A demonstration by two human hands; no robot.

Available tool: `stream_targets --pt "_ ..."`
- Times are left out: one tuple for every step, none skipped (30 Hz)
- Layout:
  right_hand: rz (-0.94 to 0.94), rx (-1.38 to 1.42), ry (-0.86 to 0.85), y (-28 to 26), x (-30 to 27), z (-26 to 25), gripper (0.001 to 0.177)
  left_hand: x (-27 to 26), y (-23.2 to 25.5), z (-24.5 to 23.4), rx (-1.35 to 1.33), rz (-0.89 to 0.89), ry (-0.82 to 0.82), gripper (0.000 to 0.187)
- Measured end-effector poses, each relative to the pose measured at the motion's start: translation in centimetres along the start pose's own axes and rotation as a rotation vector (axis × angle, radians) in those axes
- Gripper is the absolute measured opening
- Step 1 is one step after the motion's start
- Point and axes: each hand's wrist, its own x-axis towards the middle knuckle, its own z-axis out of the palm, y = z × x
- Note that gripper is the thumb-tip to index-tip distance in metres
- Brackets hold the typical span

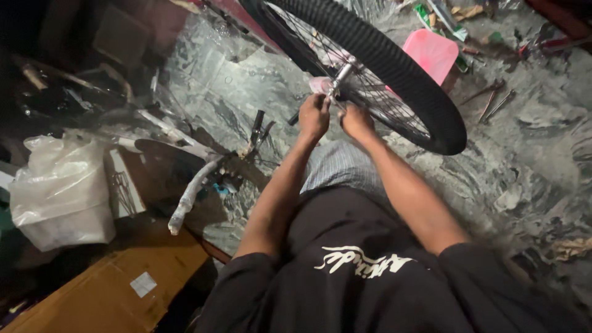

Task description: The person removes a bicycle wheel, uses a wrench to loosen and tighten the axle nuts, and reattaches the wheel to the bicycle frame. The person handles the wheel and wrench throughout the process.

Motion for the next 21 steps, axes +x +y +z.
stream_targets --pt "0.042 0.013 -0.036 -0.2 -0.1 0.0 0.024 0.0 -0.9 0.5 -0.007 0.028 -0.006 0.021" --pt "0.027 0.021 -0.006 -0.5 -0.1 -0.2 0.026 0.2 -1.4 1.1 -0.016 0.060 -0.009 0.022" --pt "0.014 0.028 0.024 -0.7 -0.2 -0.3 0.028 0.4 -1.9 1.5 -0.026 0.093 -0.013 0.024" --pt "-0.001 0.033 0.052 -0.9 -0.3 -0.5 0.031 0.5 -2.1 1.9 -0.025 0.077 -0.037 0.022" --pt "-0.029 0.015 0.085 -1.0 -0.4 -0.8 0.030 0.7 -2.3 2.2 -0.024 0.061 -0.062 0.020" --pt "-0.057 -0.001 0.113 -1.2 -0.8 -0.9 0.029 0.7 -2.6 2.3 -0.020 0.040 -0.086 0.019" --pt "-0.086 -0.017 0.141 -1.4 -1.1 -1.1 0.028 0.7 -2.8 2.3 -0.032 0.082 -0.068 0.018" --pt "-0.040 -0.022 0.084 -1.8 -1.1 -1.2 0.030 0.9 -3.0 2.2 -0.042 0.127 -0.051 0.016" --pt "0.005 -0.027 0.026 -2.1 -1.1 -1.4 0.031 1.2 -3.2 2.1 -0.053 0.171 -0.033 0.015" --pt "0.055 -0.035 -0.032 -2.2 -1.4 -1.6 0.033 1.1 -3.3 2.1 -0.025 0.165 -0.058 0.014" --pt "0.073 -0.029 -0.047 -2.3 -1.8 -1.9 0.032 1.0 -3.3 2.0 0.003 0.160 -0.083 0.013" --pt "0.084 -0.025 -0.055 -2.4 -1.5 -2.3 0.032 1.4 -3.0 2.0 0.029 0.160 -0.100 0.012" --pt "0.095 -0.021 -0.063 -2.5 -1.3 -2.7 0.031 1.6 -2.7 2.1 0.043 0.182 -0.098 0.011" --pt "0.083 -0.032 -0.058 -2.7 -1.4 -2.8 0.032 1.5 -2.5 2.0 0.063 0.199 -0.097 0.011" --pt "0.072 -0.044 -0.054 -2.8 -1.4 -2.8 0.034 1.3 -2.4 1.9 0.082 0.215 -0.097 0.011" --pt "0.063 -0.055 -0.047 -2.9 -1.5 -2.8 0.035 1.1 -2.1 1.8 0.074 0.179 -0.078 0.010" --pt "0.038 -0.054 -0.022 -2.9 -1.6 -2.7 0.035 0.9 -1.8 1.8 0.066 0.144 -0.058 0.010" --pt "0.013 -0.055 0.002 -2.7 -1.8 -2.6 0.035 0.6 -1.6 1.9 0.057 0.106 -0.038 0.011" --pt "-0.013 -0.056 0.026 -2.6 -1.9 -2.5 0.035 0.5 -1.3 2.0 0.066 0.111 -0.036 0.010" --pt "-0.040 -0.059 0.079 -2.5 -2.0 -2.4 0.033 0.4 -1.1 2.0 0.076 0.116 -0.034 0.010" --pt "-0.068 -0.062 0.133 -2.3 -2.1 -2.3 0.032 0.4 -1.0 2.0 0.085 0.121 -0.032 0.009"
